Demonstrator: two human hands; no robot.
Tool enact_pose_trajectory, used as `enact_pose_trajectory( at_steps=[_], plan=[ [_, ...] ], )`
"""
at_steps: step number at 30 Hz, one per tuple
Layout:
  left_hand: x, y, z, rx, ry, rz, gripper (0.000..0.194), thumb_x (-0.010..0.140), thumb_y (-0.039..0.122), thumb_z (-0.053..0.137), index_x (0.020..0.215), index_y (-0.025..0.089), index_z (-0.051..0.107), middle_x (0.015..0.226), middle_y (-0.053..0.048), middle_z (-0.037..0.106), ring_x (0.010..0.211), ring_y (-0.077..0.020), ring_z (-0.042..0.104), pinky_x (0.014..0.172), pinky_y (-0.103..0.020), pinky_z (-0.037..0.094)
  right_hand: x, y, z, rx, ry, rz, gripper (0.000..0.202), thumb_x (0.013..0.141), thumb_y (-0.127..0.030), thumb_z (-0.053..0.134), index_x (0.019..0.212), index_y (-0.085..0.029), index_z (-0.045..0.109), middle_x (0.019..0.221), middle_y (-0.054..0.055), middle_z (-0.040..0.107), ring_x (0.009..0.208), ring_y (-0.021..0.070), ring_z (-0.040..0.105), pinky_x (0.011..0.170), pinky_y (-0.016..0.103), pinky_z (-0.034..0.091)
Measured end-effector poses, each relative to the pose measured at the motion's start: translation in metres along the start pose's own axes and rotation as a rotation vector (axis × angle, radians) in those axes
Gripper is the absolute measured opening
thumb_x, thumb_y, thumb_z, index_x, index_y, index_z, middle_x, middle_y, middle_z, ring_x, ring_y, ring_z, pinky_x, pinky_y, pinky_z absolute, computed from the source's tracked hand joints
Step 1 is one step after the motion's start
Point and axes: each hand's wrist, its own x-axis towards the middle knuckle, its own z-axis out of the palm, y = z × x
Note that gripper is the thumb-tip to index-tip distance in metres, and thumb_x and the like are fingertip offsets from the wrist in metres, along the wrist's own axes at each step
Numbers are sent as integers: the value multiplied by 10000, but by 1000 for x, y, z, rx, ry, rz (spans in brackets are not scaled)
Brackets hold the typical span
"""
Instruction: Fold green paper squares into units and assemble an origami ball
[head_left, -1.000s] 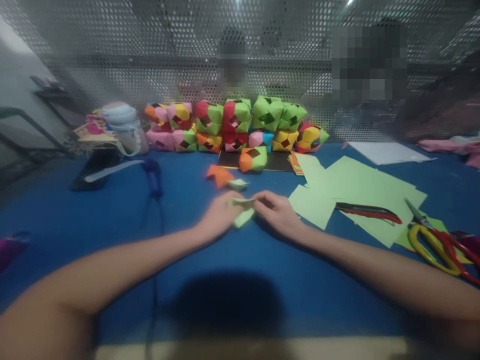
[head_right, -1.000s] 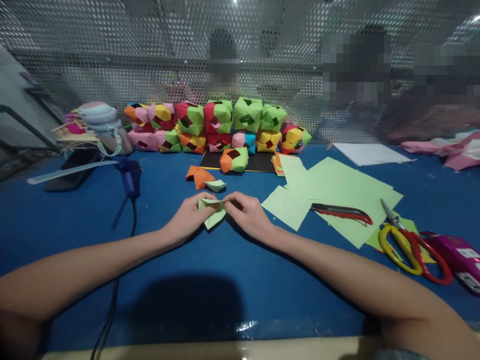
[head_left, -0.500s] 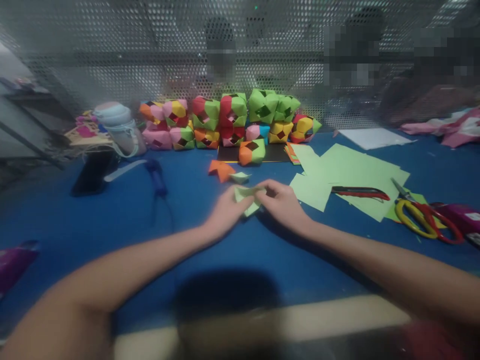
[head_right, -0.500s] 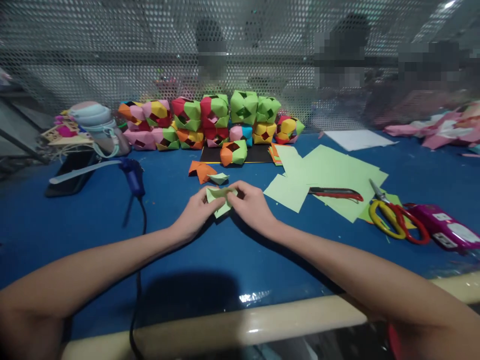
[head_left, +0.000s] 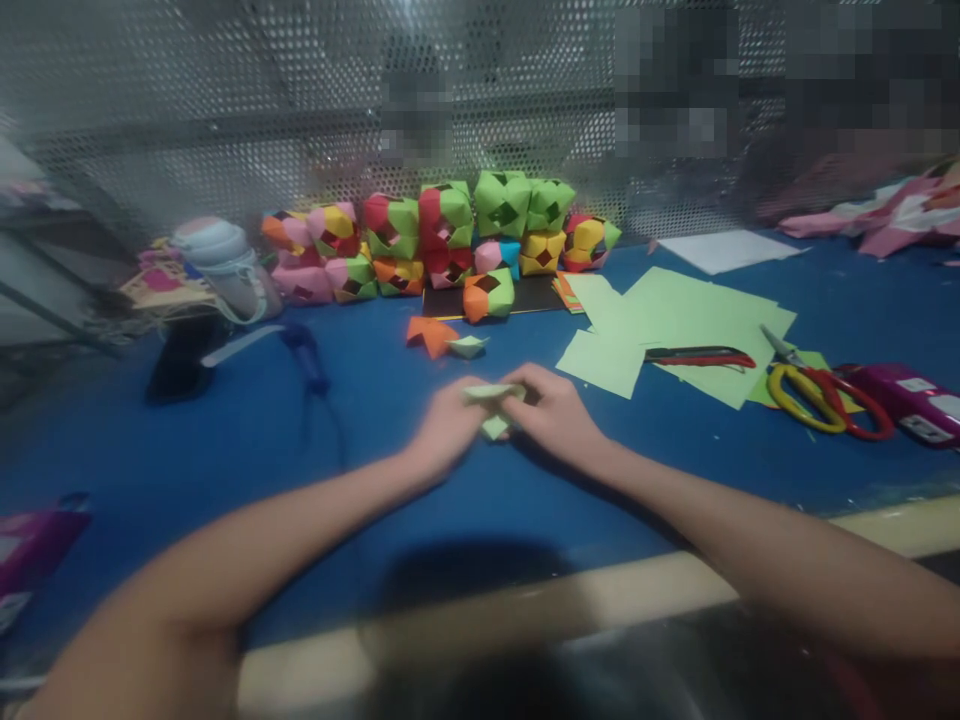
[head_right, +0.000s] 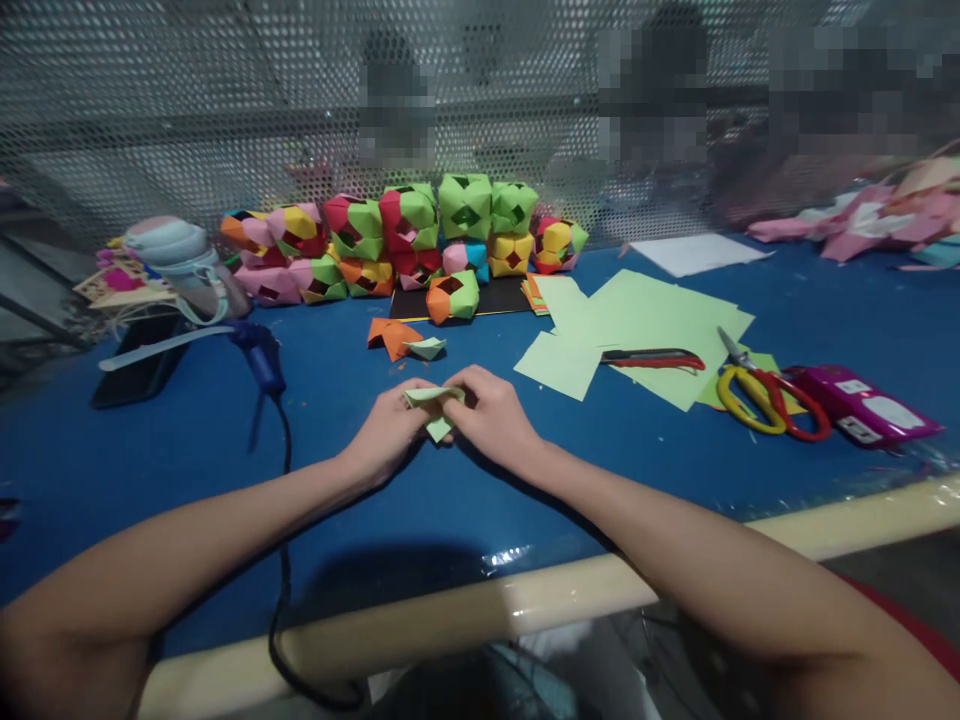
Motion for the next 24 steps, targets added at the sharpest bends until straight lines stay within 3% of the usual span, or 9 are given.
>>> enact_pose_trajectory(
  at_steps=[3,5,12,17,20,24],
  plan=[
    [0,1,1,-30,-54,-25,165,758,278,650,786,157,542,562,3,613,504,-149,595,512,-262,458,1,7,-5,-22,29,-146,113,748,-157,510,769,-183,618,748,17,613,707,141,567,656,257,445],
    [0,2,1,10,-58,-19,208,769,335,656,779,156,553,576,5,612,513,-144,585,519,-260,449,2,9,-8,-19,28,-161,117,758,-151,502,755,-186,613,735,16,617,696,140,567,660,259,445],
    [2,3,-3,194,48,156,176,807,325,624,846,162,679,805,-8,666,753,-135,579,712,-254,434,3,8,-13,25,-36,45,102,748,-155,527,744,-188,623,673,-9,629,615,122,538,584,234,418],
    [5,-5,-7,49,-5,102,312,809,434,623,914,149,697,851,-50,676,770,-158,582,720,-283,445,1,5,-12,49,5,-4,88,813,-242,565,757,-183,598,715,1,611,631,116,521,601,238,422],
    [7,-9,-7,-73,-24,71,333,803,439,633,946,144,694,884,-58,671,792,-155,584,734,-281,452,0,4,-11,45,50,-101,80,831,-202,547,758,-189,578,722,-1,587,659,118,521,627,243,427],
    [7,-10,-6,-179,-19,40,281,797,422,643,882,157,677,783,-12,627,675,-113,539,649,-240,436,-1,5,-10,50,63,-184,119,810,-103,503,776,-196,569,749,-1,581,705,122,538,659,247,436]
  ],
)
